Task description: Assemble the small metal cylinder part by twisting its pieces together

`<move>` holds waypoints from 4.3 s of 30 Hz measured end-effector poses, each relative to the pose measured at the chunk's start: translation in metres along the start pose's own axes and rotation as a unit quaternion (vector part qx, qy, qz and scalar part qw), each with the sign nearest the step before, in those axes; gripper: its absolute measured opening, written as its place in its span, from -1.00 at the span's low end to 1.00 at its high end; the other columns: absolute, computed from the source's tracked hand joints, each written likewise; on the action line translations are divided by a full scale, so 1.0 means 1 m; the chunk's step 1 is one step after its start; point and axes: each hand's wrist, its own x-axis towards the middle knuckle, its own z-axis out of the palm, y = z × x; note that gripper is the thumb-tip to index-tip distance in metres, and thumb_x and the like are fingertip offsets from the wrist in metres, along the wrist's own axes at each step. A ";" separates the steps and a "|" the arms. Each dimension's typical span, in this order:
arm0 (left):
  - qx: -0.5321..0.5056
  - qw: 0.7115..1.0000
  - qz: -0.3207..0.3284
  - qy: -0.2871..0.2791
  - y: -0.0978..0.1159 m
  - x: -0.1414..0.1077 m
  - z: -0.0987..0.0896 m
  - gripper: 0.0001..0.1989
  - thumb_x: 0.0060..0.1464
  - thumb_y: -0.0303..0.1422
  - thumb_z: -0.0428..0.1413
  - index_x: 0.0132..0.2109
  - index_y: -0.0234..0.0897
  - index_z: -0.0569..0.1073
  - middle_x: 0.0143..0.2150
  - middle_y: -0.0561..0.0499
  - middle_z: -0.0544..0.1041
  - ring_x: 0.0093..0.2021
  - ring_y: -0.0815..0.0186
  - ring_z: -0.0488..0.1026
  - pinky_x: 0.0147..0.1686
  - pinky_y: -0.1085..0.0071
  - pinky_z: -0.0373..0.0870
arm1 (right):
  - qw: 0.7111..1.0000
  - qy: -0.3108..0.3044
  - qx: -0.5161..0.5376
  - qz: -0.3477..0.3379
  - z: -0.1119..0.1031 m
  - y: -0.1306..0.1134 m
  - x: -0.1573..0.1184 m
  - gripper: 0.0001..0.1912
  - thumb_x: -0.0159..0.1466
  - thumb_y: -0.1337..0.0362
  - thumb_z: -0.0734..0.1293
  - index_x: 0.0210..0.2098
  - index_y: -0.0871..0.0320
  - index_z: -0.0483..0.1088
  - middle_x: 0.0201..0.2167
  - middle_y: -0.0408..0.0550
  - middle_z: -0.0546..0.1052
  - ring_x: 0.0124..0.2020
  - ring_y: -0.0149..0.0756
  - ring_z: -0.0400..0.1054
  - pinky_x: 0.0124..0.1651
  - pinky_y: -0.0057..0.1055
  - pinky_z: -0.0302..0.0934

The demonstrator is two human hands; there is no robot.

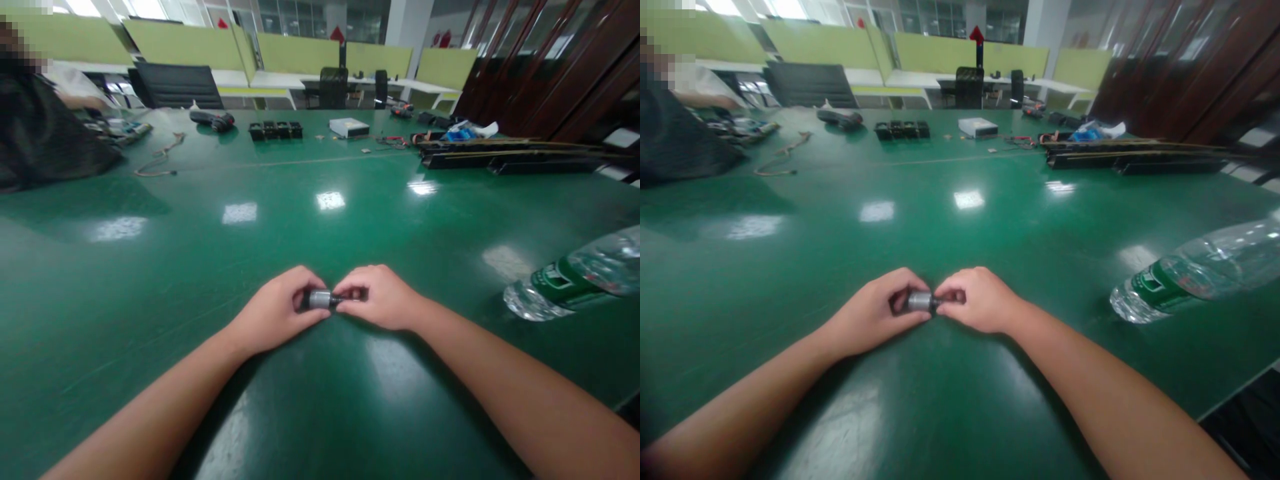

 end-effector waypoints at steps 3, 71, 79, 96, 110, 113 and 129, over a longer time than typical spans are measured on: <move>0.000 1.000 -0.008 -0.007 0.002 0.000 -0.001 -0.71 0.09 -0.16 0.23 -0.12 -0.24 0.49 -0.33 0.07 0.45 -0.39 0.33 0.36 -0.39 0.43 0.24 | 1.000 0.001 -0.011 0.000 -0.001 -0.002 0.000 -0.83 0.17 0.31 0.47 -0.22 0.16 0.60 -0.35 -0.10 0.61 -0.40 -0.44 0.40 -0.29 -0.49 0.24; 0.000 0.999 -0.035 -0.012 0.006 0.000 -0.004 -0.71 0.14 -0.10 0.16 -0.18 -0.25 0.52 -0.39 0.06 0.46 -0.41 0.32 0.37 -0.43 0.44 0.22 | 0.999 -0.026 -0.045 0.000 -0.013 -0.002 -0.002 -0.88 0.11 0.39 0.45 -0.31 0.19 0.55 -0.41 -0.12 0.53 -0.42 -0.42 0.36 -0.32 -0.49 0.21; 0.000 0.999 -0.039 -0.005 0.006 0.000 -0.002 -0.71 0.15 -0.10 0.15 -0.19 -0.24 0.51 -0.40 0.07 0.45 -0.41 0.32 0.37 -0.42 0.44 0.22 | 0.999 -0.020 -0.040 0.002 -0.014 0.000 -0.002 -0.89 0.11 0.39 0.45 -0.32 0.19 0.55 -0.41 -0.12 0.53 -0.43 -0.42 0.37 -0.33 -0.50 0.21; 0.003 0.999 -0.047 0.002 0.003 -0.001 -0.001 -0.68 0.16 -0.07 0.16 -0.17 -0.24 0.49 -0.41 0.08 0.42 -0.44 0.33 0.36 -0.43 0.43 0.23 | 0.999 -0.003 -0.043 0.001 -0.021 0.010 -0.003 -0.89 0.12 0.38 0.46 -0.32 0.19 0.57 -0.40 -0.11 0.55 -0.40 -0.41 0.38 -0.30 -0.48 0.24; 0.003 0.999 -0.052 0.010 0.002 -0.002 -0.001 -0.72 0.15 -0.11 0.18 -0.18 -0.24 0.49 -0.42 0.09 0.41 -0.44 0.33 0.36 -0.42 0.42 0.24 | 0.997 0.004 -0.042 0.063 -0.035 0.021 -0.005 -0.89 0.09 0.39 0.47 -0.35 0.19 0.58 -0.41 -0.10 0.55 -0.42 -0.41 0.37 -0.33 -0.46 0.25; 0.001 0.999 -0.049 0.010 0.002 -0.002 -0.001 -0.72 0.15 -0.11 0.18 -0.18 -0.23 0.49 -0.42 0.10 0.41 -0.45 0.34 0.35 -0.43 0.43 0.24 | 0.998 -0.004 -0.035 0.058 -0.032 0.018 -0.004 -0.88 0.09 0.38 0.48 -0.33 0.18 0.58 -0.40 -0.10 0.55 -0.41 -0.40 0.37 -0.32 -0.46 0.24; 0.001 1.000 -0.002 -0.004 0.002 -0.001 -0.001 -0.75 0.17 -0.17 0.16 -0.10 -0.22 0.50 -0.33 0.07 0.48 -0.40 0.35 0.37 -0.38 0.43 0.24 | 0.999 -0.004 -0.032 -0.007 -0.002 -0.003 -0.001 -0.86 0.18 0.33 0.45 -0.23 0.15 0.56 -0.36 -0.12 0.58 -0.37 -0.42 0.39 -0.26 -0.48 0.21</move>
